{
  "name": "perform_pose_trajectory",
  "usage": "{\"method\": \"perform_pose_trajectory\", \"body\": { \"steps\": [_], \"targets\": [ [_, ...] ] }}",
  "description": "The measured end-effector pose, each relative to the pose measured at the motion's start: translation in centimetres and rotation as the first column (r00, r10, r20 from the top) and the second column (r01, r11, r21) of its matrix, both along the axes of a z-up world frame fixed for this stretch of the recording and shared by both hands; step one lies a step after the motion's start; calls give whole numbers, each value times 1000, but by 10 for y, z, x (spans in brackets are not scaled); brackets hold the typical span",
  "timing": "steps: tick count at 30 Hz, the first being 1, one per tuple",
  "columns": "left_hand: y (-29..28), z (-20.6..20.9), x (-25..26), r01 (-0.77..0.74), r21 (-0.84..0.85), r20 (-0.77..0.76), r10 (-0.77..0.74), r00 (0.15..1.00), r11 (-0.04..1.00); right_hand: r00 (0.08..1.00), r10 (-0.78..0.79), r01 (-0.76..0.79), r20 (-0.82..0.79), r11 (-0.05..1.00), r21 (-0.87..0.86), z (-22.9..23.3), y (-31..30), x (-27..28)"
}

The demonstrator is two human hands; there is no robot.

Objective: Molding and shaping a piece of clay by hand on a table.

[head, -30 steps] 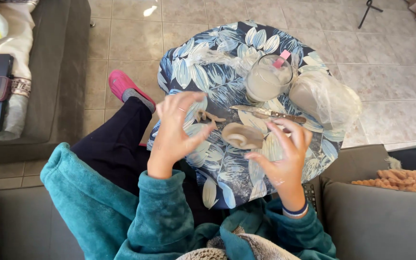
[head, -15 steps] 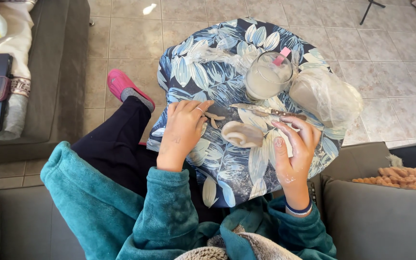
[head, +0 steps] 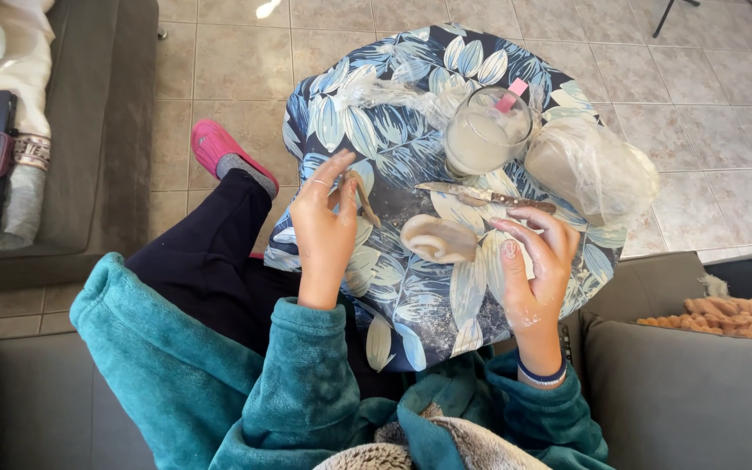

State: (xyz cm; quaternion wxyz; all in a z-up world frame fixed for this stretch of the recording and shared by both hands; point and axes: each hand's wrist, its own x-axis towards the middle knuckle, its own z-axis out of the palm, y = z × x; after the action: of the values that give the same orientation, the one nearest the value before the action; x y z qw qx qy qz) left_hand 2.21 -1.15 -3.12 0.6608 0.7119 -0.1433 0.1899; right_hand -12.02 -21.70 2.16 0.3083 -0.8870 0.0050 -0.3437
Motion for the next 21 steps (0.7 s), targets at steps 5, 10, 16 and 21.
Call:
{"method": "perform_pose_trajectory", "body": {
  "steps": [5, 10, 16, 21],
  "targets": [
    [-8, -15, 3, 132, -379, -104, -184, 977, 916, 998, 52, -51, -27, 997, 64, -3, -5, 0],
    [-19, -15, -2, 135, -580, -158, -273, 949, 804, 967, 249, -234, -46, 947, 219, 5, 2, 7],
    [-26, 0, -17, 44, -868, -193, -417, 888, 494, 911, 387, -340, -140, 899, 274, 14, 29, 13],
    [-32, 43, -63, 236, -939, 62, -553, 831, 249, 734, 635, -573, 241, 388, 722, 15, 70, 13]
  ]
}}
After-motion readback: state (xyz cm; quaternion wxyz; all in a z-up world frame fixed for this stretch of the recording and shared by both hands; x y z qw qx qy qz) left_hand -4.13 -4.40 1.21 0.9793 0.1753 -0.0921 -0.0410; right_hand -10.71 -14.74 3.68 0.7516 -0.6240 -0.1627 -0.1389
